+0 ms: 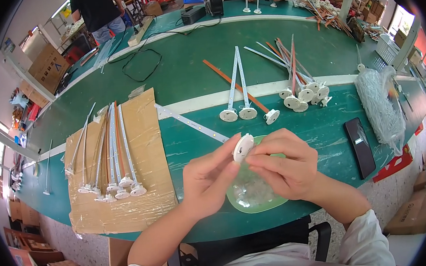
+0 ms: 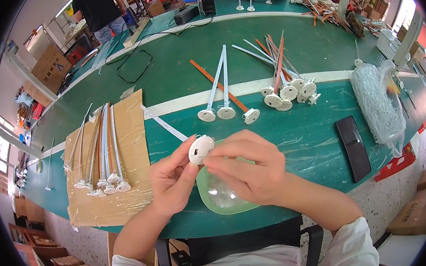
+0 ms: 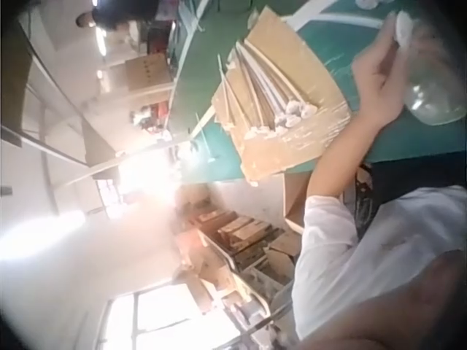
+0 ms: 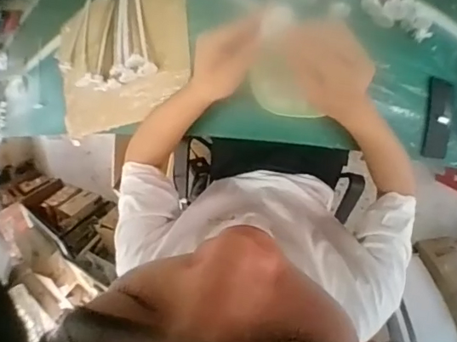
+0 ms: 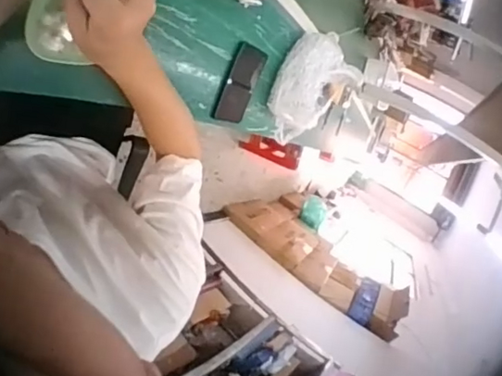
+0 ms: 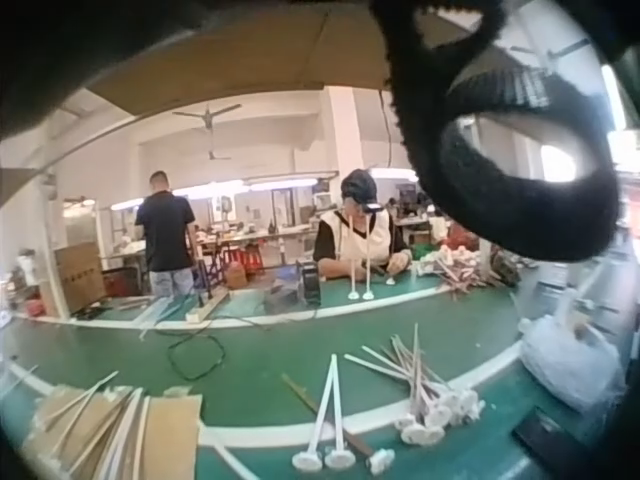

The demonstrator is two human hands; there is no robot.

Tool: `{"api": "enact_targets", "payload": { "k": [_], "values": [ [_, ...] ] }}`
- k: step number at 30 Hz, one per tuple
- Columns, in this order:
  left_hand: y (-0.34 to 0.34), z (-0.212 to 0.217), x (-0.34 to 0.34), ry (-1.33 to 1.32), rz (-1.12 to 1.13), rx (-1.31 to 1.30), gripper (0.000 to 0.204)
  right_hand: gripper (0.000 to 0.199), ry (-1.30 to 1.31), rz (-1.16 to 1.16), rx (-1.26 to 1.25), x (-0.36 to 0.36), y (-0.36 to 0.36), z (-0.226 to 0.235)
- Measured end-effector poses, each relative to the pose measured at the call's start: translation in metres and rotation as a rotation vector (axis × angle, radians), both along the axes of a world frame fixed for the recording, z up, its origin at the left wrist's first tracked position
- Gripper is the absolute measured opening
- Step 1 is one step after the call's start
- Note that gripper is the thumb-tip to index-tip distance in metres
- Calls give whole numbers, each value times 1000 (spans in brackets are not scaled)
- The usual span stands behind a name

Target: Assembling LED strips by attaching them to circular plastic bases on a factory assembly line.

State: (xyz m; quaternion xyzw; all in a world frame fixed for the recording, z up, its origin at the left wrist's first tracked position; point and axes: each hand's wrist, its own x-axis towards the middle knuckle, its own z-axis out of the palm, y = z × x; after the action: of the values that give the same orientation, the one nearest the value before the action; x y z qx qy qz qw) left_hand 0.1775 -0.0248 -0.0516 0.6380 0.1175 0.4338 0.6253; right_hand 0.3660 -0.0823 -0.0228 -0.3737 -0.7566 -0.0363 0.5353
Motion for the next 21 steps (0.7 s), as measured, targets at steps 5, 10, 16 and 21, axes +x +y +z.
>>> {"api": "enact_targets", "payload": {
  "k": [5, 10, 16, 21],
  "values": [
    [5, 2, -5, 7, -73, 98, 45, 25, 16, 5, 53, 2, -1, -1],
    [4, 2, -2, 55, -35, 145, 45, 23, -59, -56, 174, 1, 0, -2],
    [-4, 0, 2, 94, 47, 162, 45, 20, -67, -167, 206, -9, -3, -5],
    [-11, -4, 7, 42, 106, -17, 45, 19, -13, -145, 203, -8, 2, -8]
  ]
}}
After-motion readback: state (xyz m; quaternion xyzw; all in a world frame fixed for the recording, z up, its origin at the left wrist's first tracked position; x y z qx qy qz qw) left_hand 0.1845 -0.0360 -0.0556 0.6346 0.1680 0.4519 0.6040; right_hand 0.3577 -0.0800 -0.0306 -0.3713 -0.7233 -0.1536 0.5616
